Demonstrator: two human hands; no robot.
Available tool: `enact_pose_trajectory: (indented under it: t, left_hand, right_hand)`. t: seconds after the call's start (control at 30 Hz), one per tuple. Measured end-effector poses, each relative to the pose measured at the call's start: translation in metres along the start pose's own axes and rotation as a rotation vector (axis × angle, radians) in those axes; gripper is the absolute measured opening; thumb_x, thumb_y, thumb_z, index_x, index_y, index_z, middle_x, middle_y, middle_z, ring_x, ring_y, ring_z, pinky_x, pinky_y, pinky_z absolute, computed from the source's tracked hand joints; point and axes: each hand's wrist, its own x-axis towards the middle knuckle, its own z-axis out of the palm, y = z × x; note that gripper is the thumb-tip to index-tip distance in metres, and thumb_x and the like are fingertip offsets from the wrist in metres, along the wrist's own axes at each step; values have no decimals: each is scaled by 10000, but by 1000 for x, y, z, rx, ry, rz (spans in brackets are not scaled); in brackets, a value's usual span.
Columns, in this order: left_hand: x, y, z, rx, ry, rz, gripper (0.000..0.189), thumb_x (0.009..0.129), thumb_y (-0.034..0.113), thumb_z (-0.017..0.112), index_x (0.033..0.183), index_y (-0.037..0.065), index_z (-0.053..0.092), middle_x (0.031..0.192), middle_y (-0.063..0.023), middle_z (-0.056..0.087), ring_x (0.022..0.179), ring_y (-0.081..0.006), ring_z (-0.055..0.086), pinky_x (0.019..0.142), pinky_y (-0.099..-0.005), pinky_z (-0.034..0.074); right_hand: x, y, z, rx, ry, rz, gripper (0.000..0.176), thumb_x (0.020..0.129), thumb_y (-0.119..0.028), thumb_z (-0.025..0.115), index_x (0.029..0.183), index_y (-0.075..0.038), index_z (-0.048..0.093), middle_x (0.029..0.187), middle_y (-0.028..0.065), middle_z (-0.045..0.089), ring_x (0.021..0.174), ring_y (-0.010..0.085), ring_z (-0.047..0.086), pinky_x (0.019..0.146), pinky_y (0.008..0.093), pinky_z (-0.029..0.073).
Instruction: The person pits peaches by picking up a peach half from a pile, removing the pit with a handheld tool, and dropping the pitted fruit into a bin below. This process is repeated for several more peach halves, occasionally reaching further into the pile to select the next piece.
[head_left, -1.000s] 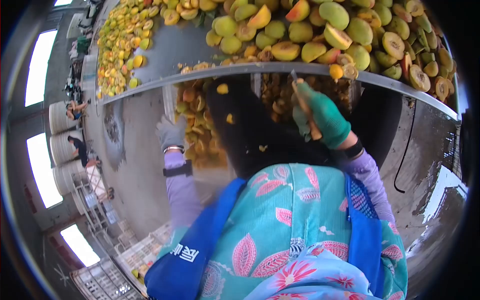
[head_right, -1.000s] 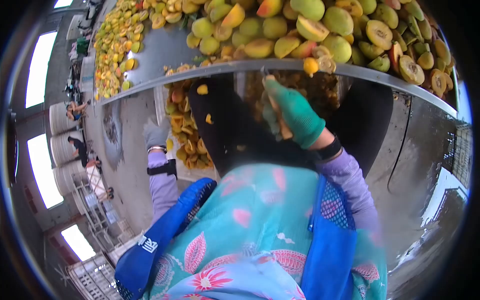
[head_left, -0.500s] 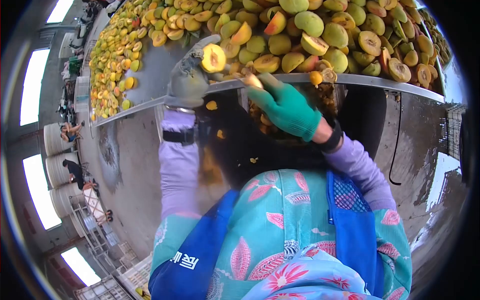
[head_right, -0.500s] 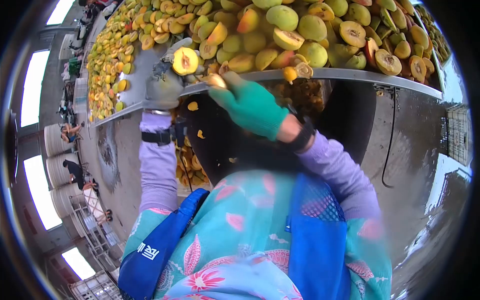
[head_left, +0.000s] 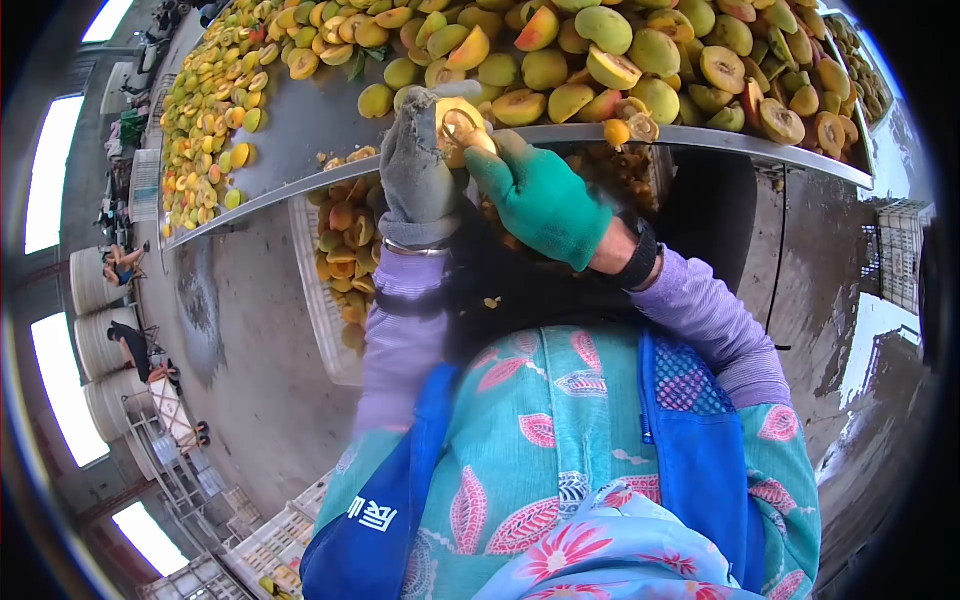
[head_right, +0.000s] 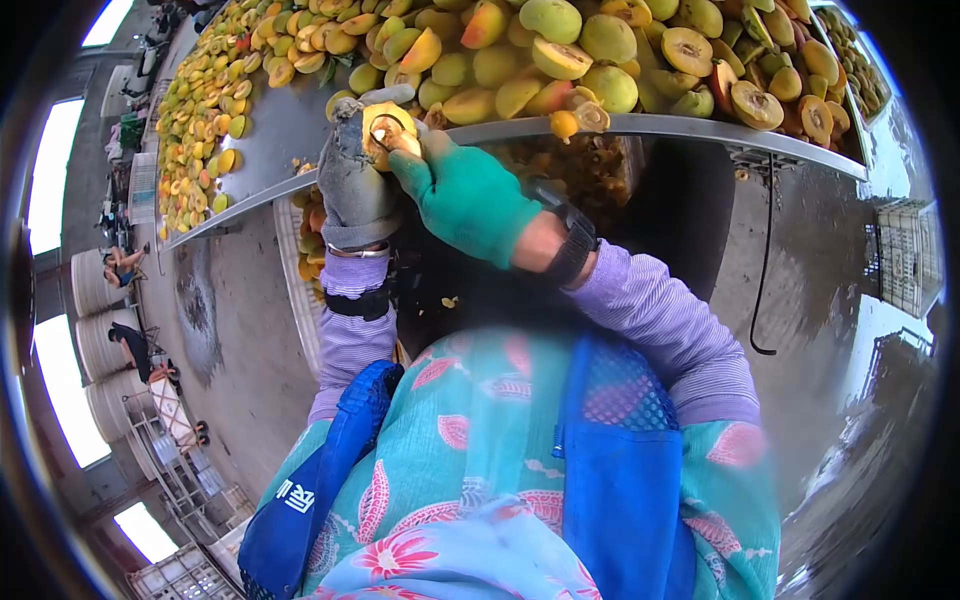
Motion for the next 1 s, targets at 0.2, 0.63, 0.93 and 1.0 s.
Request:
enact_pose_trajectory:
  t: [0.2, 0.63, 0.93, 1.0]
  left_hand:
    - [-5, 19, 20, -392, 113, -181, 341, 996, 283, 451, 1010, 0, 640, 876, -126, 672, 741, -208, 666, 635, -300, 547]
    - [30, 37, 19, -37, -396, -438, 319, 945, 285, 564, 915, -15, 667, 804, -117, 659, 680, -182, 638, 607, -279, 538]
    - [25, 53, 28, -409, -290, -560, 358, 945, 358, 548, 912, 8, 617, 744, -103, 633, 631, -202, 624, 580, -320, 530]
    - [13, 55, 31, -778, -37, -748, 324, 955, 343, 527, 938, 25, 589, 746, -113, 625, 659, -209, 623, 585, -314, 533]
  right_hand:
    - [0, 10, 15, 123, -2, 27, 448, 982, -379, 449, 1120, 44, 504, 854, 292, 619, 803, 459, 598, 688, 490, 468]
    - [-13, -1, 8, 917, -222, 439, 414, 971, -508, 405, 888, -116, 513, 590, -5, 467, 424, 102, 429, 379, 289, 388]
    - [-6, 11, 3, 1797, -699, 343, 375, 1005, -481, 350, 849, -166, 481, 587, -73, 412, 450, 77, 378, 428, 253, 312]
    - [-8, 10, 8, 1895, -809, 275, 370, 1014, -464, 332, 840, -167, 468, 565, -75, 404, 422, 75, 359, 415, 257, 288]
